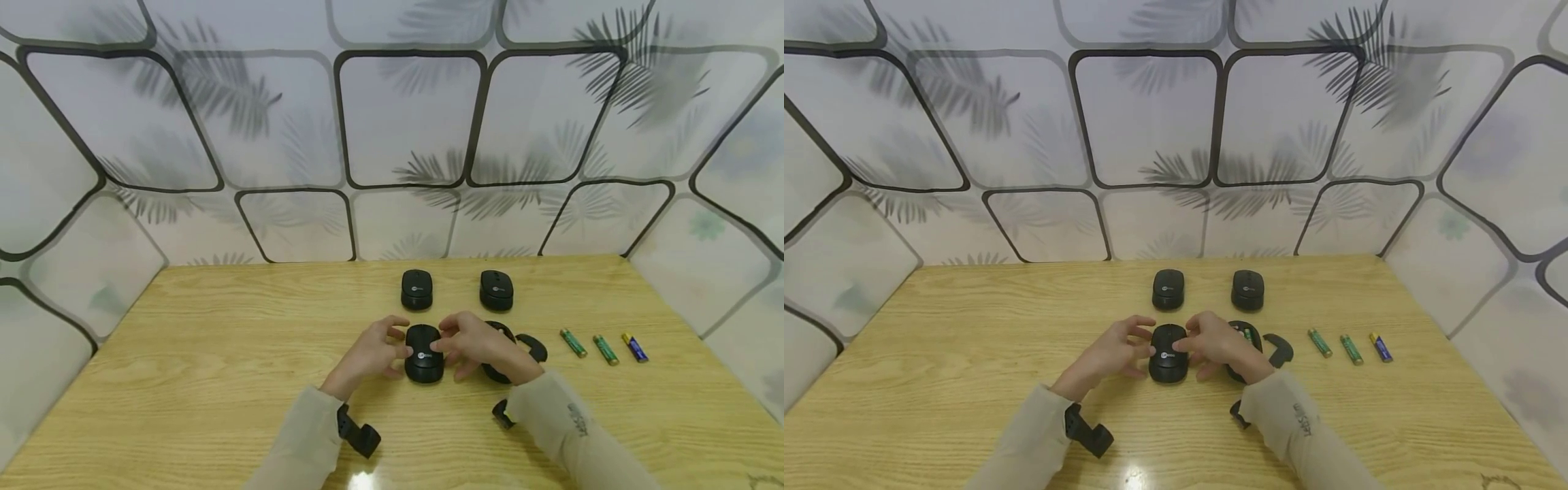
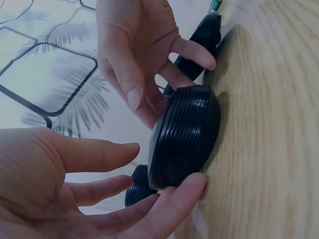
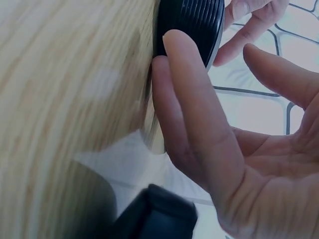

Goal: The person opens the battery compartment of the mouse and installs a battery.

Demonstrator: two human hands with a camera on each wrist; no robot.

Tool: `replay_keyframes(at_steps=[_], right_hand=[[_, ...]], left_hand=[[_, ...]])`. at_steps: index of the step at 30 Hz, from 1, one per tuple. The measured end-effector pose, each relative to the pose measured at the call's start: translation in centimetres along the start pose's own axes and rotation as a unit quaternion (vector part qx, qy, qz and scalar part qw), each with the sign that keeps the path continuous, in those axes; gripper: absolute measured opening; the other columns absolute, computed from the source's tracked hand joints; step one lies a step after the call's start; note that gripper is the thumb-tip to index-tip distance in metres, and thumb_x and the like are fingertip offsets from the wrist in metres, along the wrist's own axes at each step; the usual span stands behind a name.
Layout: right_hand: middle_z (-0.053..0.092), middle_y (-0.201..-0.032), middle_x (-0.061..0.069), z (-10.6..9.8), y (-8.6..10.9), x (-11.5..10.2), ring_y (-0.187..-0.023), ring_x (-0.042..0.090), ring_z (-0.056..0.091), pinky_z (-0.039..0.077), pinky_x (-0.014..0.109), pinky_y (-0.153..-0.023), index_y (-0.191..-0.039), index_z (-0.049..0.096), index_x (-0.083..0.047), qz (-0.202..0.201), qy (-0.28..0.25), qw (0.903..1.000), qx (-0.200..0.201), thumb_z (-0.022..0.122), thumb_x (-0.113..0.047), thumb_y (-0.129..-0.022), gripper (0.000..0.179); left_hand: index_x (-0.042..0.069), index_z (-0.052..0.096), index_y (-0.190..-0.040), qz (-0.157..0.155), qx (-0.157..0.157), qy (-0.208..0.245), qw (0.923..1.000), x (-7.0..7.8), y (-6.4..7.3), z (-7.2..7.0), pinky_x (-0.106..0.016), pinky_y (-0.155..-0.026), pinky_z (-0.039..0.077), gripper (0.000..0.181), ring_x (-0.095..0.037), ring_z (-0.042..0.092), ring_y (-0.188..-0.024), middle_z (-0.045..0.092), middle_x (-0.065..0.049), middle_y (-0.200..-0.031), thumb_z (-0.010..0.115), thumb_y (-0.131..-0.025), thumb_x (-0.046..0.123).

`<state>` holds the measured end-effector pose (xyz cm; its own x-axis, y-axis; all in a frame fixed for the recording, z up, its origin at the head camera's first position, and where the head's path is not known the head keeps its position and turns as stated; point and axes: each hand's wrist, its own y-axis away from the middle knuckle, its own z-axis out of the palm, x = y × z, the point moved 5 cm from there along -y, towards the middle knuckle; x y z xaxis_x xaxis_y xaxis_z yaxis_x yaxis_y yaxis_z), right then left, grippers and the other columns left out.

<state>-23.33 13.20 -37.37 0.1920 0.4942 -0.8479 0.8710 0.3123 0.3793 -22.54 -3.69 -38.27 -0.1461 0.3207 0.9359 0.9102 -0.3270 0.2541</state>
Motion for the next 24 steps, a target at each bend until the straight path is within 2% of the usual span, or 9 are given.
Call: replay_keyframes(at_steps=[10,17,24], right_hand=[[0.055,-0.116,0.024,0.1,-0.5,0.3,-0.078,0.025,0.065,0.065,0.037,-0.061,-0.139,0.042,0.021,-0.021,-0.027,0.9994,-0.008,0.063,0.009,-0.088,0.056],[0.052,-0.120,0.025,-0.4,-0.4,0.4,-0.081,0.025,0.065,0.066,0.040,-0.066,-0.140,0.043,0.019,-0.033,-0.067,0.9972,0.007,0.065,0.008,-0.088,0.057],[0.048,-0.129,0.030,-1.2,-0.1,-0.3,-0.088,0.028,0.068,0.065,0.042,-0.066,-0.141,0.044,0.015,-0.077,-0.107,0.9906,0.037,0.066,0.008,-0.088,0.058]], left_hand=[[-0.009,0.046,-0.144,-0.004,0.004,0.035,0.9994,-0.2,0.0,0.2,-0.037,-0.068,0.065,0.057,-0.032,0.067,-0.099,0.051,-0.026,-0.134,0.066,-0.091,-0.009],[-0.009,0.047,-0.144,-0.007,0.009,0.068,0.9976,-0.2,-0.2,0.2,-0.035,-0.069,0.065,0.058,-0.032,0.068,-0.097,0.048,-0.025,-0.137,0.066,-0.090,-0.010],[-0.008,0.046,-0.145,0.031,0.015,0.108,0.9935,0.6,-0.1,-0.4,-0.044,-0.074,0.065,0.058,-0.039,0.066,-0.106,0.043,-0.025,-0.138,0.064,-0.090,-0.013]])
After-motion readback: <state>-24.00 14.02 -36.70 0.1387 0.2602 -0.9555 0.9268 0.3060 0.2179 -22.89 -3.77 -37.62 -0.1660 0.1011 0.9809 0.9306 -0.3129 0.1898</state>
